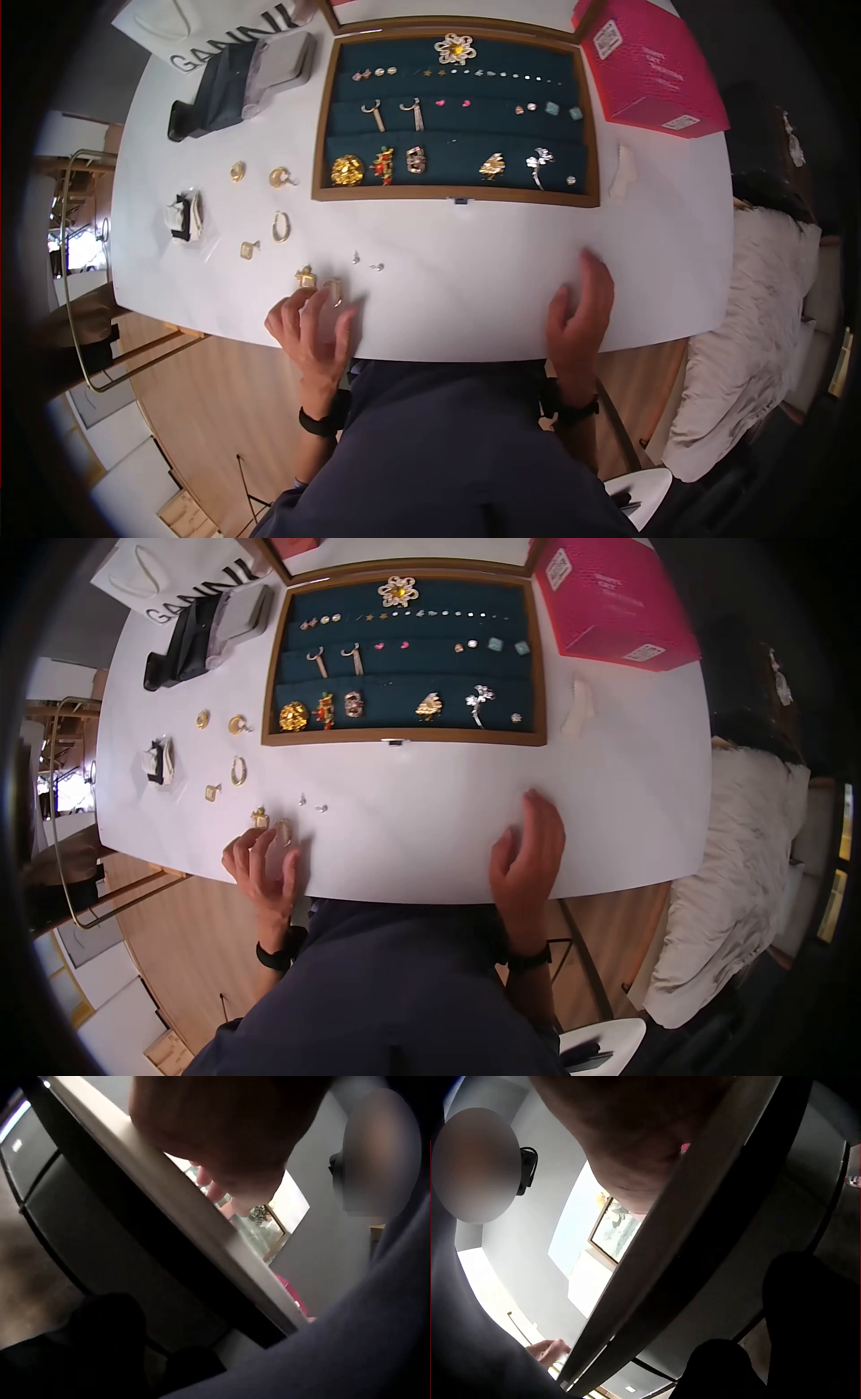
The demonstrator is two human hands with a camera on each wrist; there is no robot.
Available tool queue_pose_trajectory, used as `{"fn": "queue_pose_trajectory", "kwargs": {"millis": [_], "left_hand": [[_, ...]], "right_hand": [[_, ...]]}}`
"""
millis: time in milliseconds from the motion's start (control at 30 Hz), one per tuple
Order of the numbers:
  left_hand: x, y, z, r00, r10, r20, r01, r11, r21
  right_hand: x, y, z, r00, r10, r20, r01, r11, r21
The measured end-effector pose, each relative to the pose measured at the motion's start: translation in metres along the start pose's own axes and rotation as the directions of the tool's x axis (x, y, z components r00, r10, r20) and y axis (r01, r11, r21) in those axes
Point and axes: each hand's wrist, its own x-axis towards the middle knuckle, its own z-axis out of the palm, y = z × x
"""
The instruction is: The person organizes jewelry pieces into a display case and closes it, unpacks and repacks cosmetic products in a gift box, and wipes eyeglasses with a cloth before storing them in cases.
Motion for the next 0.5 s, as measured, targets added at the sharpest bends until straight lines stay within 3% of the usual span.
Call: {"fn": "queue_pose_trajectory", "kwargs": {"millis": [133,167,267,433,500], "left_hand": [[-0.02,-0.01,-0.009,0.998,-0.059,-0.025,0.059,0.998,0.014],[-0.025,-0.013,-0.012,0.997,-0.077,-0.021,0.078,0.996,0.05],[-0.03,-0.018,-0.012,0.979,-0.205,0.007,0.205,0.976,-0.077],[-0.014,-0.013,-0.018,0.969,-0.244,0.044,0.248,0.962,-0.114],[-0.006,-0.011,-0.019,0.974,-0.163,0.155,0.179,0.979,-0.097]], "right_hand": [[-0.002,0.005,0.003,0.989,-0.147,0.017,0.148,0.981,-0.124],[-0.002,0.001,0.004,0.992,-0.125,0.016,0.126,0.985,-0.12],[-0.001,-0.008,0.007,0.993,-0.118,0.03,0.12,0.988,-0.096],[-0.001,-0.024,0.018,0.981,-0.167,0.101,0.167,0.986,0.009],[0.0,-0.029,0.022,0.978,-0.179,0.109,0.178,0.984,0.023]]}}
